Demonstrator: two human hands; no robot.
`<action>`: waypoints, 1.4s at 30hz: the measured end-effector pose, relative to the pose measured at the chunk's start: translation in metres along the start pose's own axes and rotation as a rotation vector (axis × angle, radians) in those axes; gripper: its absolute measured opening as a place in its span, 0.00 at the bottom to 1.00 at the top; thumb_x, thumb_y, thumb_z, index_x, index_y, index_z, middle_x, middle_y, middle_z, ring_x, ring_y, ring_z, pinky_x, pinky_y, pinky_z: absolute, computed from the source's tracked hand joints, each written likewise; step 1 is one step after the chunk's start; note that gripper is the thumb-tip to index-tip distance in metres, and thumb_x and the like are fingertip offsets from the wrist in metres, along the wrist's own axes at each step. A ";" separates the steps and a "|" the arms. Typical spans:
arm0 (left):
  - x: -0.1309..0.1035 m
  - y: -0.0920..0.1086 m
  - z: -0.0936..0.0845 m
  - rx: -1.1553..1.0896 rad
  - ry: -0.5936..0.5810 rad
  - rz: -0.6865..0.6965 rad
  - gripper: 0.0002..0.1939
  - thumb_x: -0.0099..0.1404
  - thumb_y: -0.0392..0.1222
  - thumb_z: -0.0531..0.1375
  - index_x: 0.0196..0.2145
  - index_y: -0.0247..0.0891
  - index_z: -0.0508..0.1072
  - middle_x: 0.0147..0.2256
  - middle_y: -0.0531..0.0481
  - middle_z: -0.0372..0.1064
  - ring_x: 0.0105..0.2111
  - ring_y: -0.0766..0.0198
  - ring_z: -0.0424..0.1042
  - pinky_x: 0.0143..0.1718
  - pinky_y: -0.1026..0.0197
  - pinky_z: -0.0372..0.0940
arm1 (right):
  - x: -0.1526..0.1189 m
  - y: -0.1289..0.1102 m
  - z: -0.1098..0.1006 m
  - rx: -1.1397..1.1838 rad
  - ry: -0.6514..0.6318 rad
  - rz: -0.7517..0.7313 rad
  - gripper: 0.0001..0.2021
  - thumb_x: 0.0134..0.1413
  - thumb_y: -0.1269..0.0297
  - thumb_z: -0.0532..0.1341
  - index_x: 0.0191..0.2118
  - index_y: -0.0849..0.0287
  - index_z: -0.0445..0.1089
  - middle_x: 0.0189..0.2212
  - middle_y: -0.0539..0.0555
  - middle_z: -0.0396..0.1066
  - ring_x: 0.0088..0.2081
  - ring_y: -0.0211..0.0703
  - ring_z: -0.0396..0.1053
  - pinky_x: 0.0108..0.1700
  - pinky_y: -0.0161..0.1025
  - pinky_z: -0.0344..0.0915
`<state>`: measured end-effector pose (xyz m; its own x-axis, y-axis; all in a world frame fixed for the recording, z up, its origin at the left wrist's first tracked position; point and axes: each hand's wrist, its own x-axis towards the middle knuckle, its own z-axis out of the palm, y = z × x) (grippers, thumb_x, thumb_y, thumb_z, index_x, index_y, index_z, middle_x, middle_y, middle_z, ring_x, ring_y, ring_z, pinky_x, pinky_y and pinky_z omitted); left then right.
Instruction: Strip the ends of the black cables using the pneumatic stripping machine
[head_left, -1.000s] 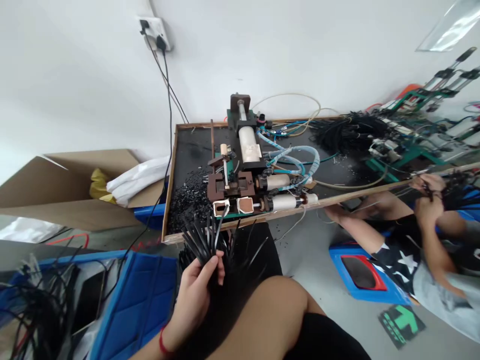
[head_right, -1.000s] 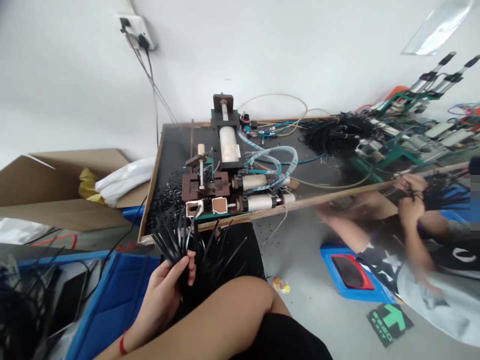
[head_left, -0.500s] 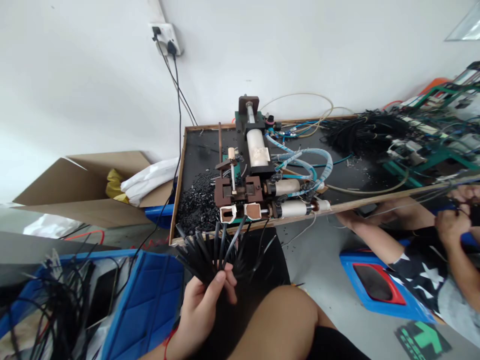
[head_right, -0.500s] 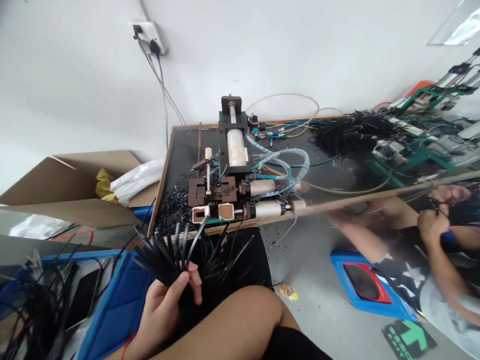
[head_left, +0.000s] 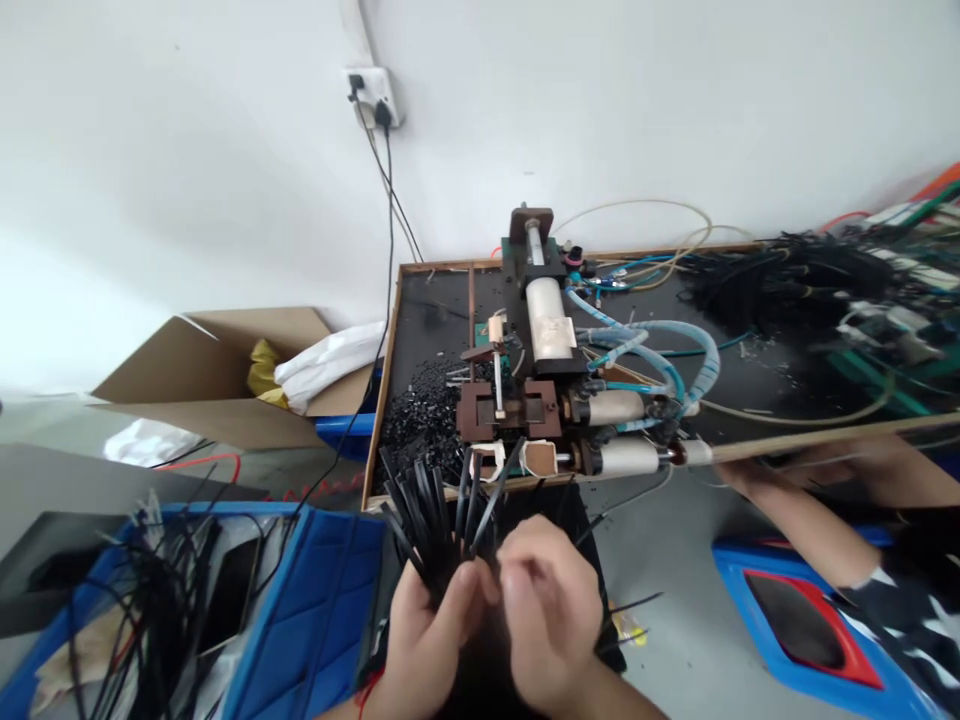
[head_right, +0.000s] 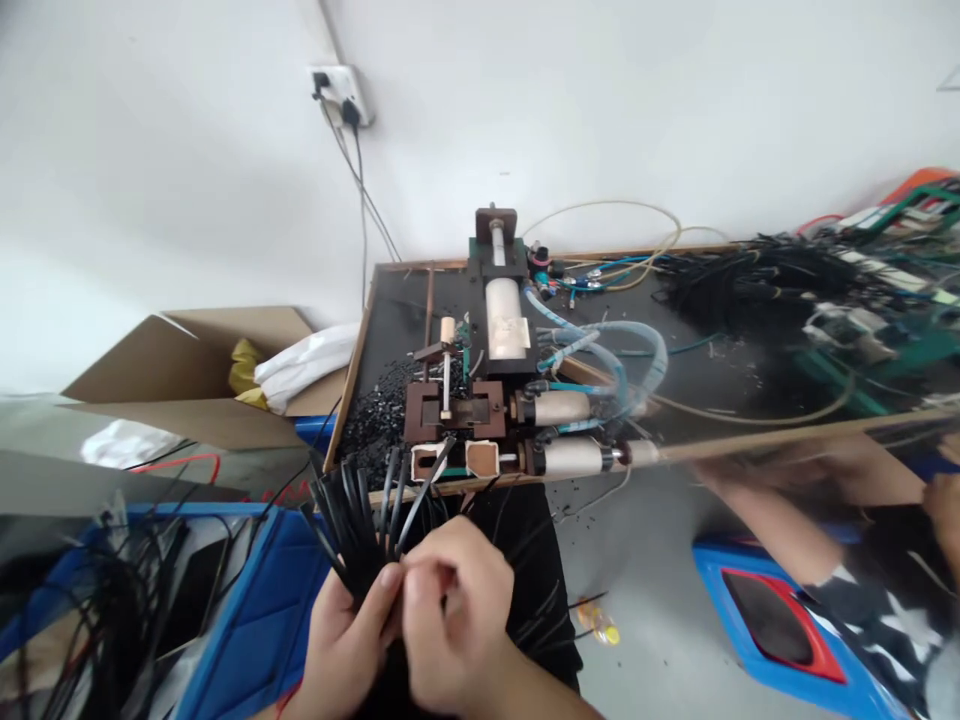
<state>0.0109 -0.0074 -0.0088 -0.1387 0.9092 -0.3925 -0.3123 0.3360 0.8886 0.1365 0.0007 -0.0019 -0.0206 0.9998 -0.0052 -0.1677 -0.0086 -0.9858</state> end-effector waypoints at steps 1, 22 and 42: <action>0.001 0.000 0.001 0.002 -0.012 0.028 0.27 0.59 0.65 0.76 0.28 0.40 0.75 0.19 0.55 0.67 0.17 0.69 0.59 0.19 0.66 0.55 | 0.005 0.002 0.001 0.002 0.055 -0.013 0.10 0.75 0.52 0.62 0.46 0.53 0.75 0.32 0.51 0.73 0.30 0.47 0.71 0.33 0.44 0.71; 0.007 -0.002 0.014 0.011 -0.131 0.077 0.30 0.65 0.73 0.68 0.45 0.43 0.71 0.18 0.61 0.58 0.16 0.72 0.53 0.18 0.70 0.50 | 0.045 0.024 -0.021 0.774 -0.250 0.398 0.19 0.61 0.49 0.76 0.31 0.59 0.76 0.22 0.43 0.56 0.22 0.33 0.43 0.26 0.35 0.43; 0.014 -0.001 0.014 0.009 -0.157 0.052 0.29 0.66 0.72 0.68 0.42 0.42 0.73 0.21 0.61 0.58 0.16 0.73 0.51 0.18 0.69 0.50 | 0.051 0.027 -0.018 0.723 -0.234 0.423 0.21 0.58 0.47 0.76 0.30 0.58 0.73 0.21 0.42 0.54 0.21 0.33 0.42 0.25 0.35 0.43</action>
<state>0.0227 0.0083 -0.0116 -0.0056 0.9524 -0.3048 -0.2998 0.2892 0.9091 0.1484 0.0519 -0.0314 -0.4117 0.8808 -0.2338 -0.6837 -0.4682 -0.5598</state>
